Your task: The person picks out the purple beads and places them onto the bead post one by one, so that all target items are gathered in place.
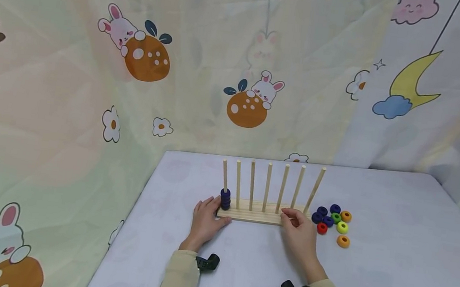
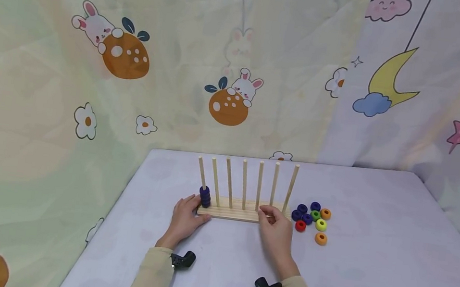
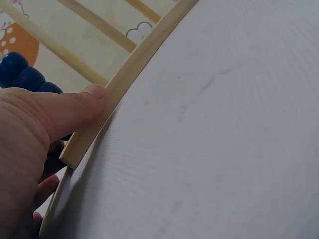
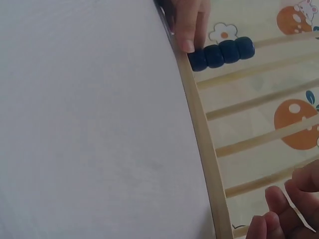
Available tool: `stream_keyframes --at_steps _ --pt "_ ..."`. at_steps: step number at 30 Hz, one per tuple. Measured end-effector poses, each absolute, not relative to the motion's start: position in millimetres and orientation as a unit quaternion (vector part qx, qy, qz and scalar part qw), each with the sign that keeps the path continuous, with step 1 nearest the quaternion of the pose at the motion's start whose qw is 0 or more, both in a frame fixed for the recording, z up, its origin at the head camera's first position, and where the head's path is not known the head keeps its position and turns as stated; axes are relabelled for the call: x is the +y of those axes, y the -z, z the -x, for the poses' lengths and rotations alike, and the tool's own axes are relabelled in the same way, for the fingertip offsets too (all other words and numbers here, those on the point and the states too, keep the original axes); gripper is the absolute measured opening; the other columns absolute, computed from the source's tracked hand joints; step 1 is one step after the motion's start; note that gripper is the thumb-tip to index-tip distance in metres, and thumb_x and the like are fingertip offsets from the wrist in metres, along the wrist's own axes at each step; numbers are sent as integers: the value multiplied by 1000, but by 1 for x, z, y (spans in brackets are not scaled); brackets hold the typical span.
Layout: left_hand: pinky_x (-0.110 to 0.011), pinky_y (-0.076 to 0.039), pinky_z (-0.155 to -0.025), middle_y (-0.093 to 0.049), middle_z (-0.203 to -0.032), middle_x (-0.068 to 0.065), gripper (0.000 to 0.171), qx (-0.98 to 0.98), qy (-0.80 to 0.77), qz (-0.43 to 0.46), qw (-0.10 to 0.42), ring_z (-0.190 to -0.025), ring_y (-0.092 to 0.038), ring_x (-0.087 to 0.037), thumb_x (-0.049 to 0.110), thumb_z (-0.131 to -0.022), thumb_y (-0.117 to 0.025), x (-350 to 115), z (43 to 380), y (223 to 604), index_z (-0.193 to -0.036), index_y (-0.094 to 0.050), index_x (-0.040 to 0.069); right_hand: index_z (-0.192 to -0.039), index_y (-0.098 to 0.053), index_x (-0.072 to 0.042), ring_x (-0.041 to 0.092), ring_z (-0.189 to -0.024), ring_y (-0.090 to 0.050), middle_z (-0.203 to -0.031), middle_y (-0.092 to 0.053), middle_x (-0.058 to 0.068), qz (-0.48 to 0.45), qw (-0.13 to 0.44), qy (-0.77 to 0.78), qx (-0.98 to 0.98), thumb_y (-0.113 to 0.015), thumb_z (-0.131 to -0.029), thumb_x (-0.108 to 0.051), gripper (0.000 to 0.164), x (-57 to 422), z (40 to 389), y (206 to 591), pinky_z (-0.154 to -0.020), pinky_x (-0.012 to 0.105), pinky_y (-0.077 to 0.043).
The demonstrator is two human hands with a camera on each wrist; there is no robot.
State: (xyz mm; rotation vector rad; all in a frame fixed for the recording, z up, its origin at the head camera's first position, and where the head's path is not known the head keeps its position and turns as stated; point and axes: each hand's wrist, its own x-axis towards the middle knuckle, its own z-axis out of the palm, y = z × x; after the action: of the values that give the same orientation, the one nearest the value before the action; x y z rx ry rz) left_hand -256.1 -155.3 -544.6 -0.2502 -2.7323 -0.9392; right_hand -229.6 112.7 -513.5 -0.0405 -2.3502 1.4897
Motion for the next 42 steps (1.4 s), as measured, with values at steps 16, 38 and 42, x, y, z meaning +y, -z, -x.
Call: stream_keyframes --at_steps 16,38,42 --pt "-54 -15 -116 -55 -141 -8 66 -929 339 78 124 -136 -41 -31 31 -82 -77 -156 258 546 -139 -54 5 -104 -73 -6 15 -71 -55 -94 -71 10 110 242 -444 -856 -68 -89 -11 17 154 236 528 -55 16 -41" --pt "-54 -15 -117 -55 -141 -7 66 -928 346 75 120 -137 -41 -30 31 -82 -78 -157 257 545 -139 -54 6 -110 -72 0 41 -98 -54 -107 -68 21 166 276 -389 -863 -64 -86 -7 26 201 235 523 -82 49 -39" --pt "-54 -15 -117 -55 -141 -8 66 -928 344 75 122 -136 -41 -31 30 -82 -78 -157 257 546 -139 -54 5 -112 -70 0 43 -100 -52 -113 -66 23 169 253 -368 -879 -64 -87 -6 27 207 235 524 -84 52 -38"
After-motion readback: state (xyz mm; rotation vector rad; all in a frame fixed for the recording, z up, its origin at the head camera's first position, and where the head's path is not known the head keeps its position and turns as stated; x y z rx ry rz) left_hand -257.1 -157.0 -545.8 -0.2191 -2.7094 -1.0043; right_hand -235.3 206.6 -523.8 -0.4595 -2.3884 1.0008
